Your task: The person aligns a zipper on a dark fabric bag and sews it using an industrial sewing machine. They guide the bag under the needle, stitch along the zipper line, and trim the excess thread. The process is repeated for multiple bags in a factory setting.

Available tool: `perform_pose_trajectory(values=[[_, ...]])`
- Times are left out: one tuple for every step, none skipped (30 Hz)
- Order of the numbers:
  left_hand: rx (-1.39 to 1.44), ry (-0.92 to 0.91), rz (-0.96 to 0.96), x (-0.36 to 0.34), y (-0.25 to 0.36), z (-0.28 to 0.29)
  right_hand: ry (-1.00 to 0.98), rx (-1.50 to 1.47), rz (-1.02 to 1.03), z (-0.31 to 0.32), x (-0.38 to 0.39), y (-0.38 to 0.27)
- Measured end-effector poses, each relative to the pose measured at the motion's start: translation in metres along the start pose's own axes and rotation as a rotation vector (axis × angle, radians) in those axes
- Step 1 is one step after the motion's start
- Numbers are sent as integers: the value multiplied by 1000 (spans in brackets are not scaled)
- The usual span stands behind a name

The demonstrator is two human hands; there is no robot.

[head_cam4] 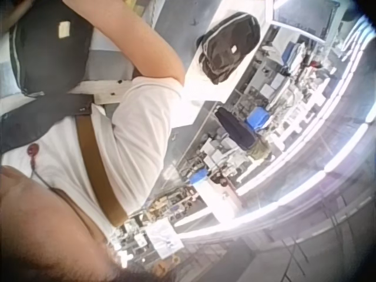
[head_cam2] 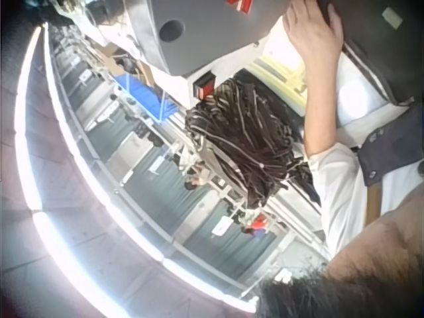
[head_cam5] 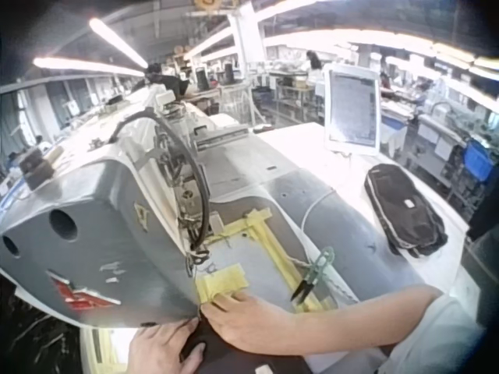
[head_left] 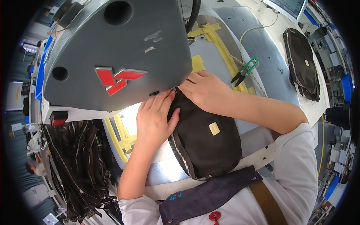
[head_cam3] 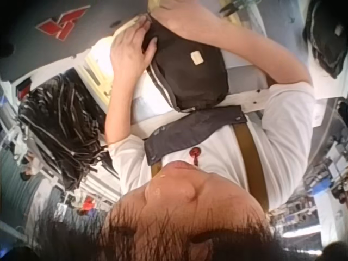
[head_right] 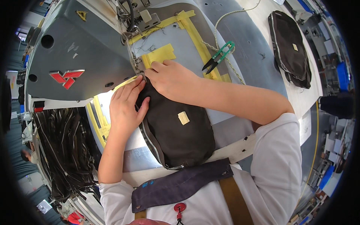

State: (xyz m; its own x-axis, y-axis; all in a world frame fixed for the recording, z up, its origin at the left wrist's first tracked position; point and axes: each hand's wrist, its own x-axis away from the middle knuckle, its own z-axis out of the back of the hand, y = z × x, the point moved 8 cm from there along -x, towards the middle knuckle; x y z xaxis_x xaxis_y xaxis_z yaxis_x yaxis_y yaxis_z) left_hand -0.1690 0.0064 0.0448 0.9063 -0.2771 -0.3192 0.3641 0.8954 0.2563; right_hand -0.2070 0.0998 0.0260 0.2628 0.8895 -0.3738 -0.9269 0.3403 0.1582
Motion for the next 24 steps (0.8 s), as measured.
perform_pose_trajectory(values=[[-7, 6, -8, 0, 1, 1, 1, -1, 2, 1, 0, 0], [-5, 11, -11, 0, 2, 1, 3, -2, 4, 1, -1, 0], [-3, 16, -14, 0, 2, 1, 4, -4, 7, 2, -1, 0], [-2, 22, -17, -1, 2, 1, 14, -9, 1, 3, -1, 1], [1, 27, -16, 0, 2, 1, 25, -15, -5, 5, -1, 1], [4, 31, -14, 0, 1, 2, 35, -20, -10, 6, -1, 2], [8, 34, -13, 0, 1, 1, 39, -29, -11, 6, -1, 2], [9, 34, -16, 0, 1, 2, 42, -37, -12, 6, -1, 3], [10, 34, -20, -1, 1, 2, 46, -46, -13, 6, -1, 3], [10, 33, -23, 0, 1, 2, 42, -51, -15, 6, -1, 3], [13, 32, -23, 0, 1, 3, 37, -57, -16, 5, -2, 3], [15, 30, -24, 0, 1, 3, 33, -62, -18, 5, -2, 3], [17, 30, -29, 0, 1, 3, 39, -60, -21, 6, -2, 3], [19, 28, -32, -1, 2, 3, 45, -57, -23, 6, -2, 3], [21, 26, -34, -1, 2, 3, 51, -55, -26, 7, -1, 3], [23, 22, -33, -1, 2, 3, 50, -49, -27, 7, -2, 3], [21, 16, -32, -1, 2, 2, 49, -42, -28, 8, -2, 2], [20, 11, -32, -1, 1, 3, 47, -36, -29, 8, -3, 2], [16, 6, -31, -1, 1, 3, 53, -36, -31, 8, -3, 3], [16, 6, -30, -1, 0, 3, 58, -36, -33, 7, -3, 4], [16, 6, -30, -2, 0, 3, 64, -36, -35, 6, -3, 5], [15, 6, -29, -2, -1, 3, 60, -30, -37, 5, -3, 6], [11, 3, -23, -2, -2, 2, 57, -25, -39, 4, -4, 7], [7, 1, -16, -2, -3, 2, 54, -20, -41, 4, -4, 8]])
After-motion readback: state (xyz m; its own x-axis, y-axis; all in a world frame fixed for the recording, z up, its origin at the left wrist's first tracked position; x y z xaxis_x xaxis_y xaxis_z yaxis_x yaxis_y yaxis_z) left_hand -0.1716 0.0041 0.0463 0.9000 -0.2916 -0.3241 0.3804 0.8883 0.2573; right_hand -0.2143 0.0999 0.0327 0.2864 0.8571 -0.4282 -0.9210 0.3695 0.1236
